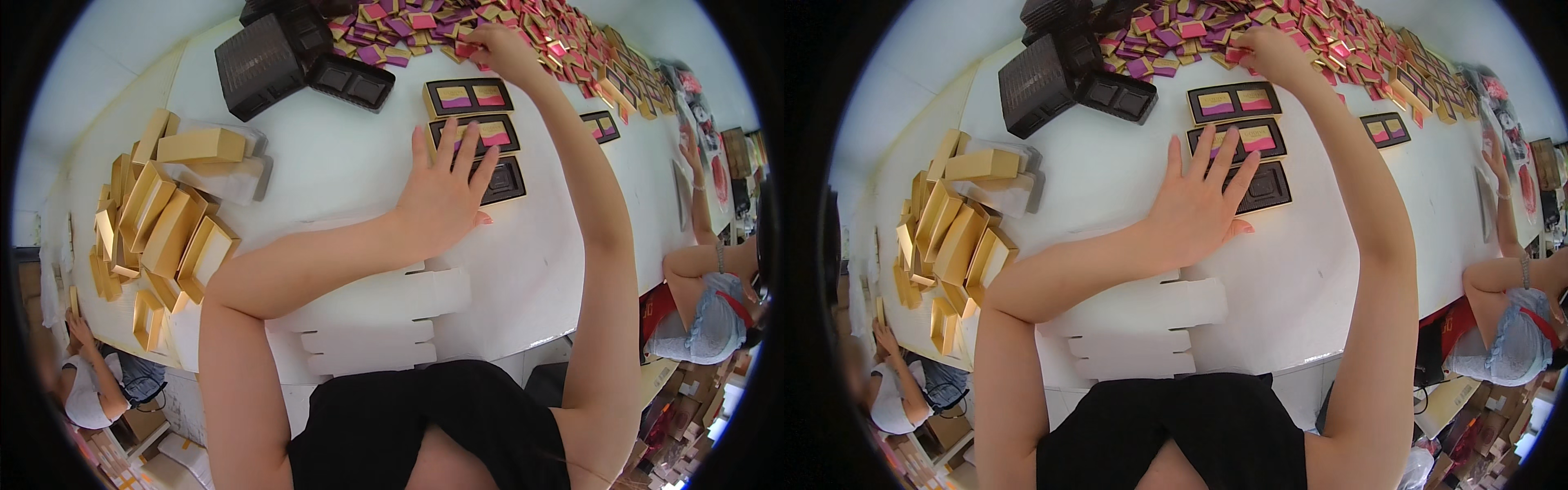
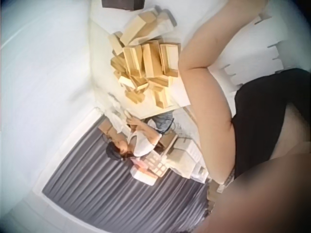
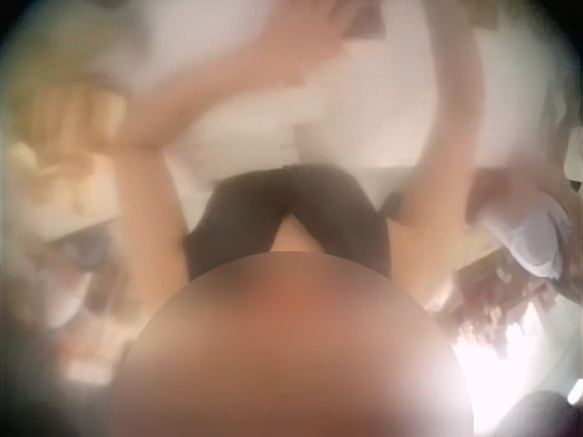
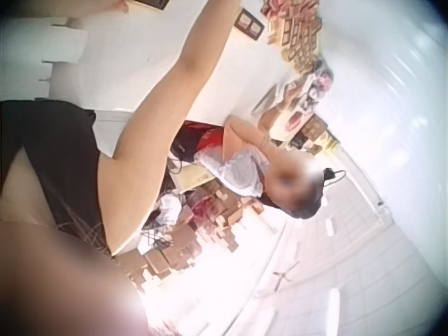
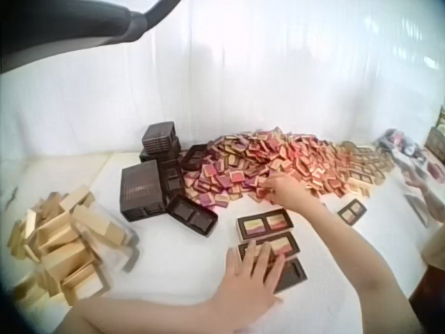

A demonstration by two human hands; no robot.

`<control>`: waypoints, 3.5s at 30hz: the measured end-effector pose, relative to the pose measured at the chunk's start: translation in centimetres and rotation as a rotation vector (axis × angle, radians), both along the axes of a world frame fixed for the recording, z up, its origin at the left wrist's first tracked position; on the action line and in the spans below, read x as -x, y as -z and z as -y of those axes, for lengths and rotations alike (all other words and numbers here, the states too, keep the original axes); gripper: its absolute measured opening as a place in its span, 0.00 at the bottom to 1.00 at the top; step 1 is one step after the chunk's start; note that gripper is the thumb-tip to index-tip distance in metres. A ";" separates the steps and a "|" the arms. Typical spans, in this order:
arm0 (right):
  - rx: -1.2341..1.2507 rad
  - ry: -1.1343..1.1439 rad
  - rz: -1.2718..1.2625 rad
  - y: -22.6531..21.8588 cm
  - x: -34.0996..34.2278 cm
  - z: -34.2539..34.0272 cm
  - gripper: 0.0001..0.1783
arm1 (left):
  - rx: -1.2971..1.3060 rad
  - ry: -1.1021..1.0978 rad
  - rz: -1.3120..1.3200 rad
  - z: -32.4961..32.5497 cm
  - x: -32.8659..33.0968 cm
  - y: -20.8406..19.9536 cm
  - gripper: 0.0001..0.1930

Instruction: The person folds flat cardboard pieces into small rectangular boxes and places them on the table. They then pick up black plastic trays and insert them into the assembled boxes. The person stacks the completed boxes on the table.

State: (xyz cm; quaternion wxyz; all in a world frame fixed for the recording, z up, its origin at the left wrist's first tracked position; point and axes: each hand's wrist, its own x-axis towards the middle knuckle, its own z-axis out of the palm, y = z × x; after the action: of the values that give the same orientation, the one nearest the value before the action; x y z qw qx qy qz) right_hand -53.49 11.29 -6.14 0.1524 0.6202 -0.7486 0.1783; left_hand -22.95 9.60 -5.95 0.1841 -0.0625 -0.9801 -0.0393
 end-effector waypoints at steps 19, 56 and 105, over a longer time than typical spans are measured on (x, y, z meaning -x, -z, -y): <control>-0.018 0.049 1.039 -6.4 -9.9 -10.8 0.12 | -0.081 -0.029 0.125 1.1 0.9 1.5 0.48; 0.042 0.296 0.243 -6.4 -12.2 -7.6 0.08 | -0.060 -0.048 0.098 0.9 0.7 1.3 0.45; -0.271 -0.188 0.259 -3.9 -15.8 -12.9 0.23 | -0.531 0.190 0.245 5.4 1.5 0.0 0.54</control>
State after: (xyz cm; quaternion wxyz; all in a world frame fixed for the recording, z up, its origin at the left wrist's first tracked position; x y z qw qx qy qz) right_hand -37.67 24.20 -2.28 -0.0473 0.6741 -0.7177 0.1679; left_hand -24.50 4.22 -5.91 0.0700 -0.0982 -0.9402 -0.3185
